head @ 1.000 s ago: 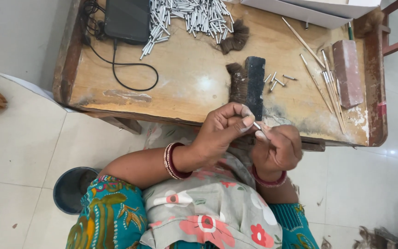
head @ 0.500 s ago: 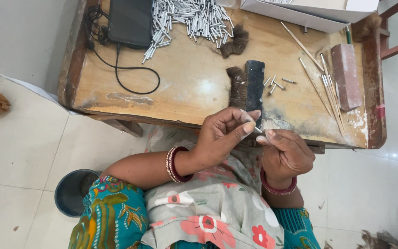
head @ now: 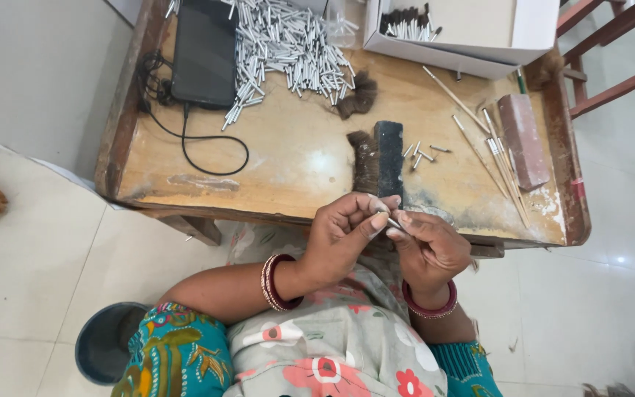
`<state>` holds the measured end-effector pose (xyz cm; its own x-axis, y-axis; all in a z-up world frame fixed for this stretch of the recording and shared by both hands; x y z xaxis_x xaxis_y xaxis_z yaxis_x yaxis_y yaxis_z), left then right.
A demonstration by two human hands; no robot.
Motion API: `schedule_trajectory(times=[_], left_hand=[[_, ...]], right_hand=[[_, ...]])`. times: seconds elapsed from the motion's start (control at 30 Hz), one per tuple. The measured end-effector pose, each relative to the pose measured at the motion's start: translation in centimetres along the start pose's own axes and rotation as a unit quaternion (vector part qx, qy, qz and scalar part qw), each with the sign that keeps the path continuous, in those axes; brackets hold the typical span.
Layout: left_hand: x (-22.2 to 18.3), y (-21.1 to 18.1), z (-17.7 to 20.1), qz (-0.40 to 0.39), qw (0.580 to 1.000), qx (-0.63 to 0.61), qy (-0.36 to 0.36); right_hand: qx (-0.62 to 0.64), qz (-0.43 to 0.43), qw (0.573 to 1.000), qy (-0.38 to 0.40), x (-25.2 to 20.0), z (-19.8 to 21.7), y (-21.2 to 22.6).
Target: Assembling small brushes by inserting bristles into silver ferrules and attaching them to wooden handles.
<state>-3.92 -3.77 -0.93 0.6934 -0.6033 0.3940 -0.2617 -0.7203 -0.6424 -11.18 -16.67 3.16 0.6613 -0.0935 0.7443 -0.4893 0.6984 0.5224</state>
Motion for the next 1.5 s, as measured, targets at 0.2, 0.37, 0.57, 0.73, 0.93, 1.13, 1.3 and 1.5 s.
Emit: schedule_trajectory(times=[0.2,0.37,0.57,0.73,0.93,1.13,1.3,1.5], left_hand=[[-0.7,0.1,-0.1,-0.022,0.998,0.051,0.008],[-1.1,-0.3,-0.2,-0.056,0.989,0.134,0.012],[-1.6,0.3,0.0,-0.054,0.989,0.139,0.011],[-0.6,-0.9,-0.3,0.040,0.998,0.047,-0.020],[-0.9,0.4,0.7,-0.029,0.993,0.112,0.026],[1.7,-4.0,2.3,-0.127,0.823,0.554,-0.014],[2.8,-4.5,3.8,-0.015,0.729,0.681,0.061],[2.5,-1.2,2.4,-0.047,0.849,0.526,0.026]], right_hand=[[0.005,0.004,1.000,-0.002,-0.1,-0.1,0.3],[0.037,0.009,0.999,0.019,-0.7,0.0,-0.4],[0.035,0.013,0.999,0.018,-0.7,0.2,0.3],[0.025,0.012,0.999,0.046,0.6,0.3,0.2],[0.020,0.042,0.998,0.034,0.7,0.2,-0.2],[-0.167,-0.123,0.977,0.051,2.8,1.6,-5.9],[-0.103,-0.132,0.980,0.110,2.0,1.9,-5.1],[-0.033,-0.143,0.972,0.182,0.2,1.2,-4.1]])
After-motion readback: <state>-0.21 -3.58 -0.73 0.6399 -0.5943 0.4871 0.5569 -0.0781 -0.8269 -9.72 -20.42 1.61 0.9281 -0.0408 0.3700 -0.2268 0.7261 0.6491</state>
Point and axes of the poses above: each hand's wrist, its own x-axis towards the middle knuckle, its own z-axis out of the back of the hand, y = z × x, the point moved 2 cm from there along x, towards the middle knuckle, and after that the axes turned 7 degrees about y, right-handed, at the moved point
